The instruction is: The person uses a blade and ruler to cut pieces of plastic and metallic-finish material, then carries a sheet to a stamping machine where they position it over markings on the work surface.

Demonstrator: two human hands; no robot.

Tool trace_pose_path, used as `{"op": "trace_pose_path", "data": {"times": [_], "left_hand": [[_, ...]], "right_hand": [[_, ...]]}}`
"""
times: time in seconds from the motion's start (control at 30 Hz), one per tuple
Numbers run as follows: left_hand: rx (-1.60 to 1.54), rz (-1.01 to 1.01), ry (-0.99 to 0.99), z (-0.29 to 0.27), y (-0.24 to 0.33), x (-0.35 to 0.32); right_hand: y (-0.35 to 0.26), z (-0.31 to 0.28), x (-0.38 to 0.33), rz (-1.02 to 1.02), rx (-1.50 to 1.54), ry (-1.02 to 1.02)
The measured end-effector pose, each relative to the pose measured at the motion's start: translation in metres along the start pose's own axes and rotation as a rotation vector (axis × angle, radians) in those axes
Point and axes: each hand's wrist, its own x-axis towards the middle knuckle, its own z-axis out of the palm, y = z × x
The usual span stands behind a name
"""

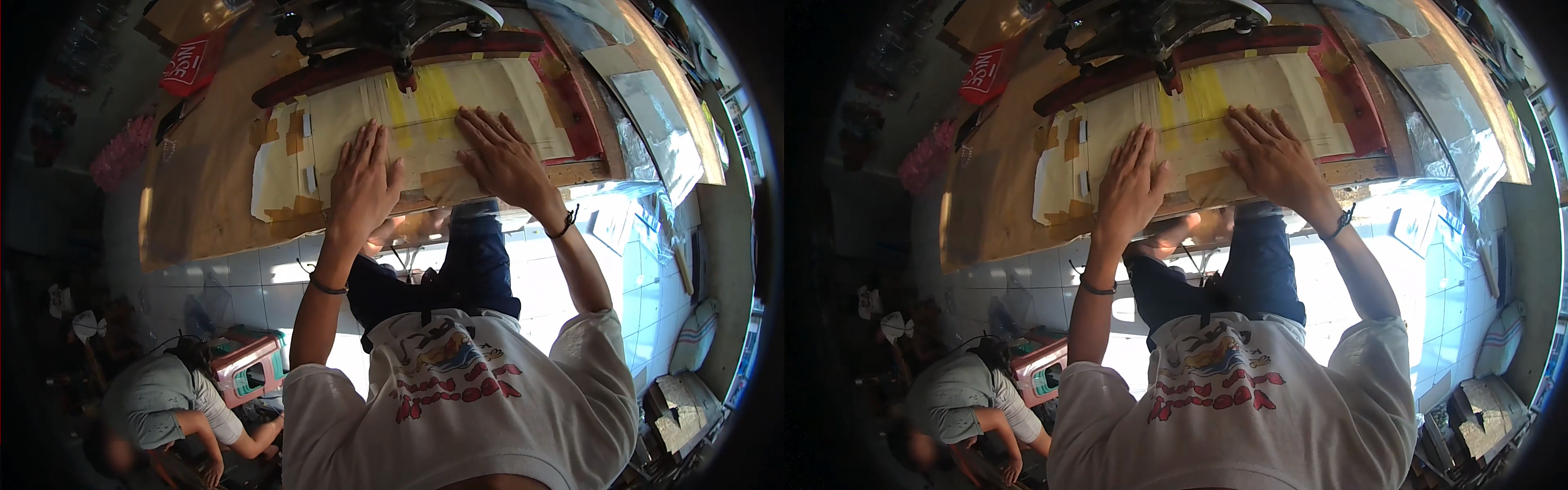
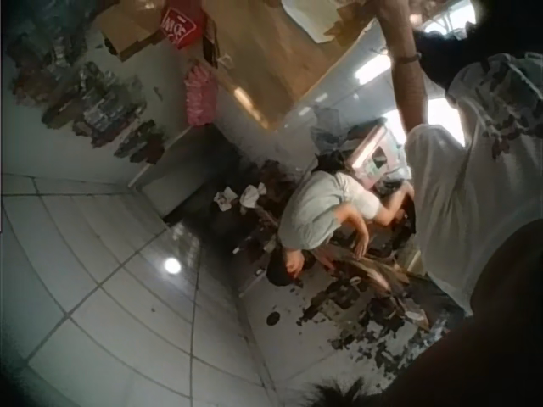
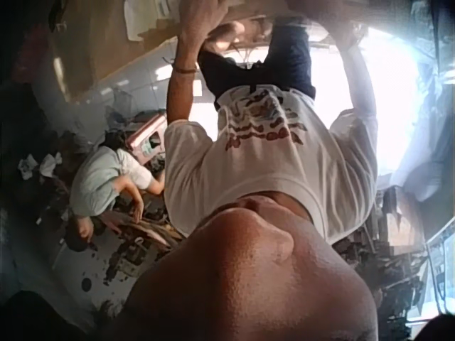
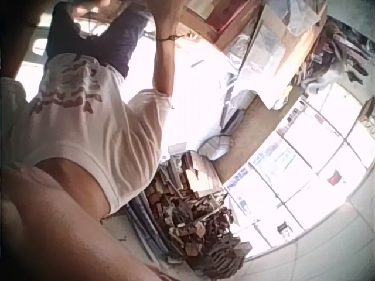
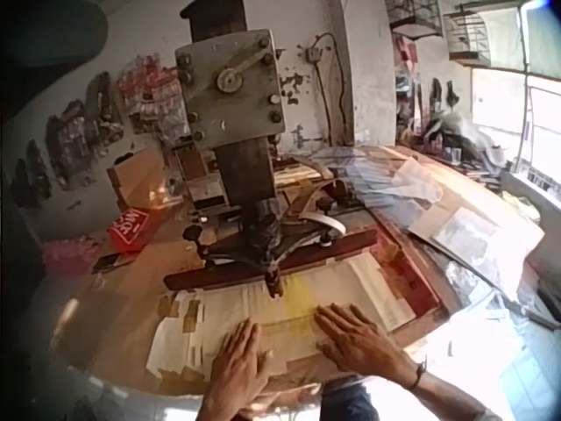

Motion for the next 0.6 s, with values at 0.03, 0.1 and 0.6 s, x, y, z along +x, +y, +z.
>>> {"op": "trace_pose_path", "data": {"times": [0.03,0.1,0.6], "left_hand": [[0.021,-0.041,-0.011,-0.001,-0.004,-0.003],[0.032,-0.071,-0.002,-0.002,-0.007,-0.006],[0.218,0.031,0.175,0.014,-0.049,0.04]], "right_hand": [[0.006,-0.001,-0.005,0.004,0.0,-0.009],[0.013,-0.005,-0.01,0.085,-0.068,0.011],[0.023,0.021,0.051,0.005,-0.118,-0.011]]}}
